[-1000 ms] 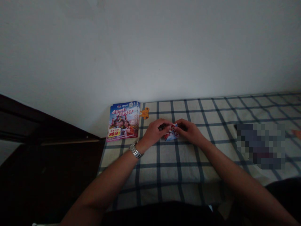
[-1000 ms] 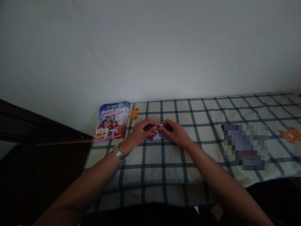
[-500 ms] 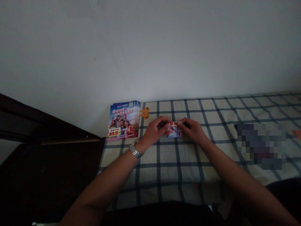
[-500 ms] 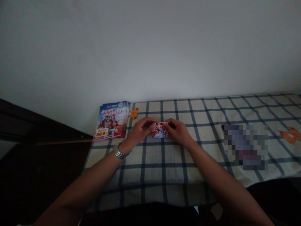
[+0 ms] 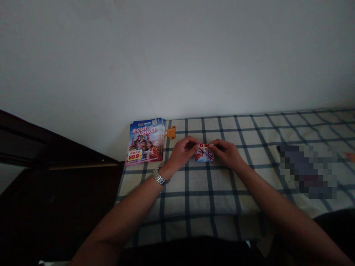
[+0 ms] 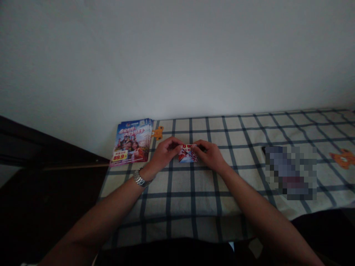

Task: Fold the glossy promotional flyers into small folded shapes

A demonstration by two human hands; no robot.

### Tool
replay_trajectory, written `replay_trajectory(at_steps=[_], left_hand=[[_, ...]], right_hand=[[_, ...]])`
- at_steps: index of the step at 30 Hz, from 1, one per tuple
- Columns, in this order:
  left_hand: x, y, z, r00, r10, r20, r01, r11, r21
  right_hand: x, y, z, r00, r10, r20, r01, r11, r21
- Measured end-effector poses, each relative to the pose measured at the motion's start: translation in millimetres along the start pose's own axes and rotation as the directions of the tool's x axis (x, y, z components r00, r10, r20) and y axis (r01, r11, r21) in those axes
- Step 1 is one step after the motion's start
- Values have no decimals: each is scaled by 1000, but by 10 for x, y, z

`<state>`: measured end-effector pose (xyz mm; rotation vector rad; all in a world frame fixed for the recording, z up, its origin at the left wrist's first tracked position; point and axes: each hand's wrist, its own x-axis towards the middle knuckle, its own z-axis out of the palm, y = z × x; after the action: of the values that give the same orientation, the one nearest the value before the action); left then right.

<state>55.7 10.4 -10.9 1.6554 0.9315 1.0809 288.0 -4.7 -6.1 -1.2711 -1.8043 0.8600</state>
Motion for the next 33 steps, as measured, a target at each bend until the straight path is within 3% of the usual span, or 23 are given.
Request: replay_trajectory(at_steps=[13,28,33], left_hand=[[0,22,14,1000,-30,-7,29,999,-23],[15,5,40,997,-45,-65,34,987,-160],[13,-2,28,997,-55,-60,47,991,-128]], right_hand=[[-8,-31,-7,1000,-8,4,8,999,-40],[-15,10,-4,998,9,-64,-5,999,52],[-11,11,4,998,-7,-61,9,999,39]])
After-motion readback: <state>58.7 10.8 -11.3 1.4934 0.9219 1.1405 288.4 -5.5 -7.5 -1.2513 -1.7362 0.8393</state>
